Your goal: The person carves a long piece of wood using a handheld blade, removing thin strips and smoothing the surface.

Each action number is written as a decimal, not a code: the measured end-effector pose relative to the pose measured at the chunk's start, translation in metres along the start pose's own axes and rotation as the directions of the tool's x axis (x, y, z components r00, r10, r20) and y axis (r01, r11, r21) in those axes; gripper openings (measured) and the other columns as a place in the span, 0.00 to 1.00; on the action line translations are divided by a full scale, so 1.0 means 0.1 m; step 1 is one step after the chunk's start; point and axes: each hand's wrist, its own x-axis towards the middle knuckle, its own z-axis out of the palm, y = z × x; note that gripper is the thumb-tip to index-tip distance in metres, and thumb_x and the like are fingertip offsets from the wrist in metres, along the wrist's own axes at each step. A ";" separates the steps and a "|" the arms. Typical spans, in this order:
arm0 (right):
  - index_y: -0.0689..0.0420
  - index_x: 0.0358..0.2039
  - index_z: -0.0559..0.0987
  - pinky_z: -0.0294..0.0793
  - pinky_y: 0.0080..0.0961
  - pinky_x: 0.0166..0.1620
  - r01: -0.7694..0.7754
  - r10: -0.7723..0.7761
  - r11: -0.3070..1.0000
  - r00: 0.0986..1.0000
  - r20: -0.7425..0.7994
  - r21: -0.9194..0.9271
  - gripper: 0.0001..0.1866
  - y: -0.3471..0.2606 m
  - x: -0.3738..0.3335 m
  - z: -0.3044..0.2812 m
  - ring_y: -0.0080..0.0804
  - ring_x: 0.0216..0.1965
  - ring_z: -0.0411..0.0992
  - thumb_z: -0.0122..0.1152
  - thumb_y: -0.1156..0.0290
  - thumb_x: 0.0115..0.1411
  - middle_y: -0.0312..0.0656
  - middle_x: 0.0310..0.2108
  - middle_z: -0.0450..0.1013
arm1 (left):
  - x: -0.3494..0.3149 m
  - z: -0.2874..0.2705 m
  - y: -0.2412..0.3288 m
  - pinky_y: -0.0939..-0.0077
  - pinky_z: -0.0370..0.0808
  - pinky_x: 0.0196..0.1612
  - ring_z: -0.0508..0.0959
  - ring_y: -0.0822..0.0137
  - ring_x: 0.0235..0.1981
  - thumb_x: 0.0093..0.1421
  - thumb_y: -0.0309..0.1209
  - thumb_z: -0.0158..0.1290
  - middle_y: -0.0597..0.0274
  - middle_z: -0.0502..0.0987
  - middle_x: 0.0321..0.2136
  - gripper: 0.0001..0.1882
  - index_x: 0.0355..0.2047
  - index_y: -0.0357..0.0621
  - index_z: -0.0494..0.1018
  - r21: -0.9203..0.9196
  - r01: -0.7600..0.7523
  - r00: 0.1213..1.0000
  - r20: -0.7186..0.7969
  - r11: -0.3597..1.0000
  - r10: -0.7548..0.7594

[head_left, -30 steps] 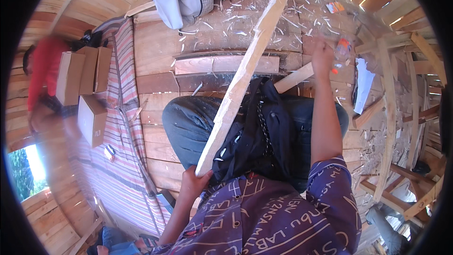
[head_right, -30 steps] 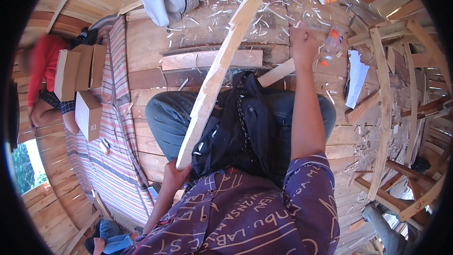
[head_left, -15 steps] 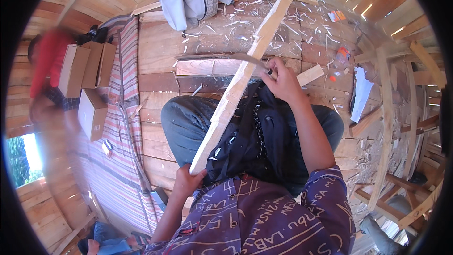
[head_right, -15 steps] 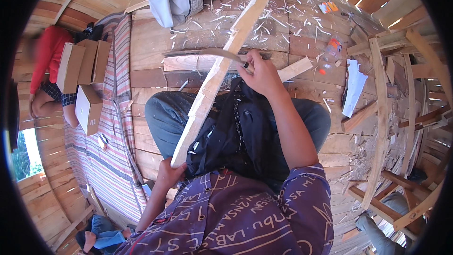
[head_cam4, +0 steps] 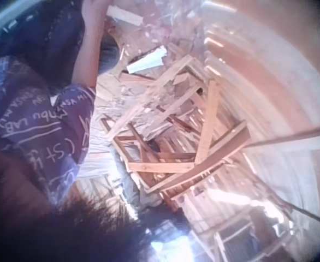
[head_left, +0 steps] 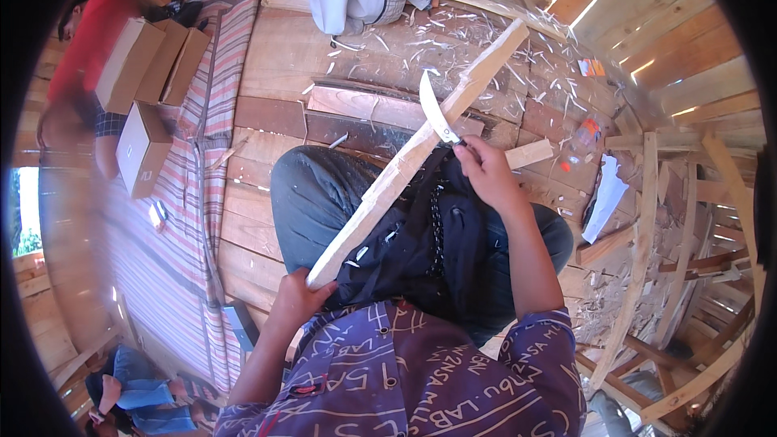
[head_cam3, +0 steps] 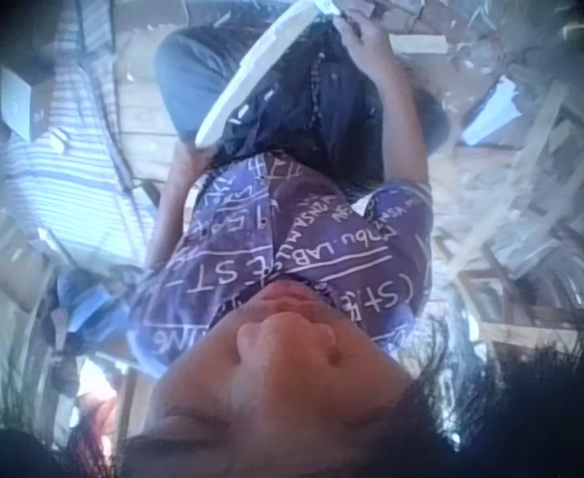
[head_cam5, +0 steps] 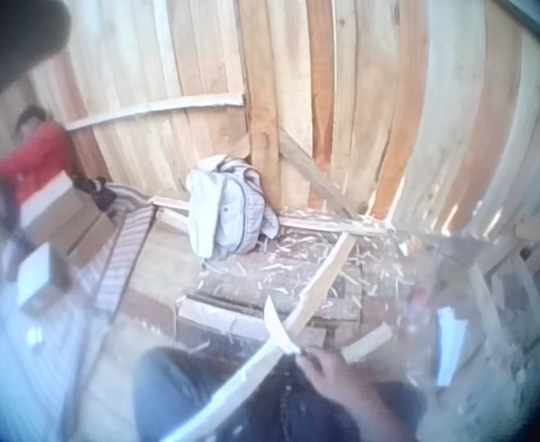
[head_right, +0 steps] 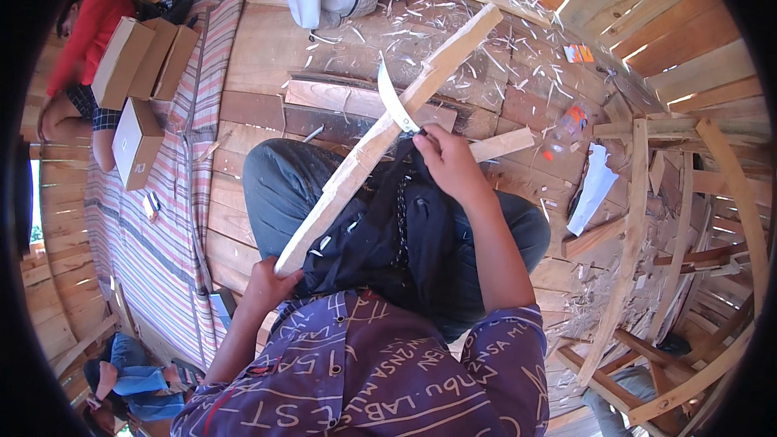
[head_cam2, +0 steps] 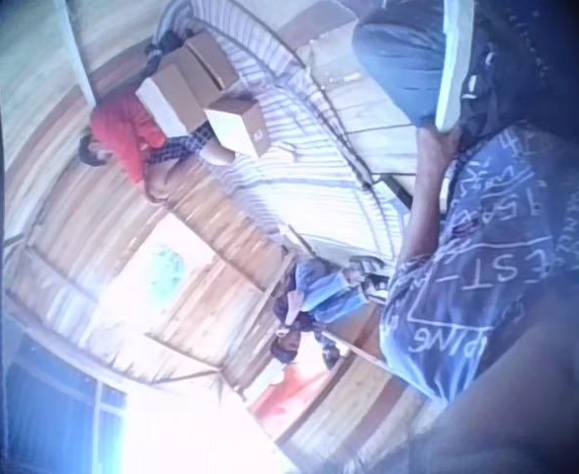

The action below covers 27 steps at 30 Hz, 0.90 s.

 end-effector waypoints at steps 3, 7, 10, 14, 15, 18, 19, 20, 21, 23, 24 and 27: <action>0.66 0.42 0.75 0.66 0.23 0.29 0.018 -0.020 0.999 0.999 -0.034 -0.048 0.14 0.10 -0.09 -0.07 0.21 0.23 0.65 0.58 0.66 0.64 0.38 0.20 0.70 | -0.12 -0.01 0.16 0.53 0.75 0.28 0.78 0.38 0.27 0.53 0.40 0.64 0.34 0.75 0.21 0.21 0.32 0.32 0.72 0.182 -0.113 0.988 -0.088 0.977 0.131; 0.64 0.41 0.76 0.63 0.19 0.27 -0.087 0.108 0.991 0.970 -0.220 0.106 0.13 0.13 -0.26 -0.19 0.15 0.22 0.62 0.57 0.66 0.65 0.32 0.19 0.67 | -0.31 0.00 0.24 0.50 0.73 0.27 0.78 0.39 0.25 0.56 0.36 0.61 0.39 0.76 0.20 0.17 0.37 0.37 0.72 0.252 -0.128 0.982 -0.101 0.959 0.158; 0.64 0.40 0.77 0.59 0.16 0.25 -0.100 0.132 0.979 0.975 -0.177 0.180 0.10 0.06 -0.40 -0.14 0.12 0.21 0.59 0.57 0.69 0.65 0.28 0.18 0.64 | -0.43 -0.04 0.17 0.52 0.73 0.30 0.78 0.40 0.28 0.55 0.30 0.59 0.41 0.76 0.24 0.17 0.43 0.37 0.71 0.234 -0.196 0.960 -0.150 0.952 0.235; 0.64 0.40 0.76 0.56 0.16 0.24 -0.056 0.092 0.974 0.983 -0.161 0.218 0.08 0.03 -0.47 0.00 0.11 0.20 0.56 0.58 0.72 0.64 0.26 0.17 0.61 | -0.41 -0.12 0.03 0.52 0.72 0.36 0.75 0.41 0.33 0.51 0.23 0.56 0.44 0.73 0.32 0.19 0.45 0.37 0.71 0.270 -0.217 0.916 -0.277 0.938 0.292; 0.64 0.40 0.76 0.56 0.16 0.24 -0.052 0.091 0.971 0.983 -0.161 0.233 0.08 0.00 -0.47 0.04 0.11 0.20 0.56 0.58 0.72 0.64 0.26 0.17 0.60 | -0.36 -0.10 -0.04 0.51 0.70 0.39 0.73 0.41 0.35 0.49 0.20 0.53 0.45 0.70 0.34 0.20 0.44 0.37 0.70 0.290 -0.204 0.893 -0.337 0.935 0.299; 0.65 0.38 0.76 0.58 0.18 0.24 -0.026 0.041 0.997 0.977 -0.209 0.072 0.10 -0.03 -0.43 0.08 0.14 0.19 0.56 0.58 0.70 0.64 0.31 0.15 0.60 | -0.31 -0.17 -0.04 0.51 0.69 0.39 0.73 0.42 0.35 0.47 0.21 0.53 0.45 0.71 0.34 0.18 0.41 0.37 0.67 0.392 -0.113 0.920 -0.305 0.913 0.245; 0.65 0.38 0.76 0.58 0.19 0.24 -0.021 0.023 1.000 0.974 -0.225 0.010 0.10 -0.04 -0.41 0.08 0.15 0.19 0.57 0.58 0.70 0.64 0.32 0.15 0.60 | -0.28 -0.20 -0.03 0.51 0.69 0.38 0.73 0.41 0.35 0.47 0.21 0.53 0.45 0.71 0.33 0.18 0.40 0.38 0.66 0.410 -0.106 0.927 -0.290 0.906 0.240; 0.65 0.38 0.76 0.60 0.20 0.24 -0.036 0.032 0.999 0.967 -0.253 -0.011 0.10 -0.04 -0.39 0.08 0.16 0.19 0.58 0.58 0.69 0.64 0.34 0.15 0.62 | -0.26 -0.21 -0.02 0.51 0.69 0.38 0.73 0.41 0.34 0.46 0.21 0.53 0.45 0.71 0.33 0.17 0.39 0.38 0.65 0.426 -0.097 0.933 -0.275 0.899 0.231; 0.65 0.37 0.76 0.61 0.22 0.24 -0.052 0.040 0.998 0.959 -0.282 -0.033 0.11 -0.04 -0.38 0.07 0.17 0.19 0.60 0.58 0.68 0.64 0.36 0.15 0.63 | -0.24 -0.21 -0.05 0.51 0.70 0.37 0.74 0.41 0.34 0.45 0.21 0.54 0.45 0.72 0.31 0.18 0.38 0.37 0.65 0.416 -0.101 0.935 -0.270 0.904 0.228; 0.64 0.37 0.76 0.63 0.25 0.24 -0.050 0.020 0.995 0.946 -0.323 -0.083 0.11 -0.05 -0.40 0.06 0.20 0.18 0.63 0.58 0.67 0.64 0.40 0.15 0.66 | -0.16 -0.18 -0.14 0.50 0.70 0.36 0.75 0.40 0.32 0.42 0.21 0.54 0.45 0.73 0.29 0.19 0.38 0.37 0.65 0.394 -0.110 0.941 -0.255 0.913 0.224; 0.64 0.36 0.76 0.64 0.27 0.24 -0.031 -0.008 0.993 0.943 -0.333 -0.113 0.11 -0.09 -0.41 0.04 0.23 0.18 0.65 0.57 0.67 0.65 0.42 0.15 0.67 | -0.13 -0.18 -0.16 0.50 0.71 0.35 0.75 0.40 0.31 0.41 0.21 0.54 0.45 0.73 0.27 0.19 0.37 0.37 0.65 0.402 -0.113 0.942 -0.247 0.909 0.226; 0.64 0.34 0.74 0.66 0.31 0.24 -0.086 0.001 0.967 0.942 -0.336 -0.238 0.11 -0.19 -0.50 0.03 0.34 0.17 0.70 0.58 0.67 0.64 0.47 0.16 0.70 | -0.05 -0.17 -0.21 0.49 0.72 0.32 0.75 0.39 0.28 0.38 0.21 0.53 0.44 0.73 0.24 0.20 0.35 0.36 0.64 0.413 -0.119 0.953 -0.209 0.903 0.221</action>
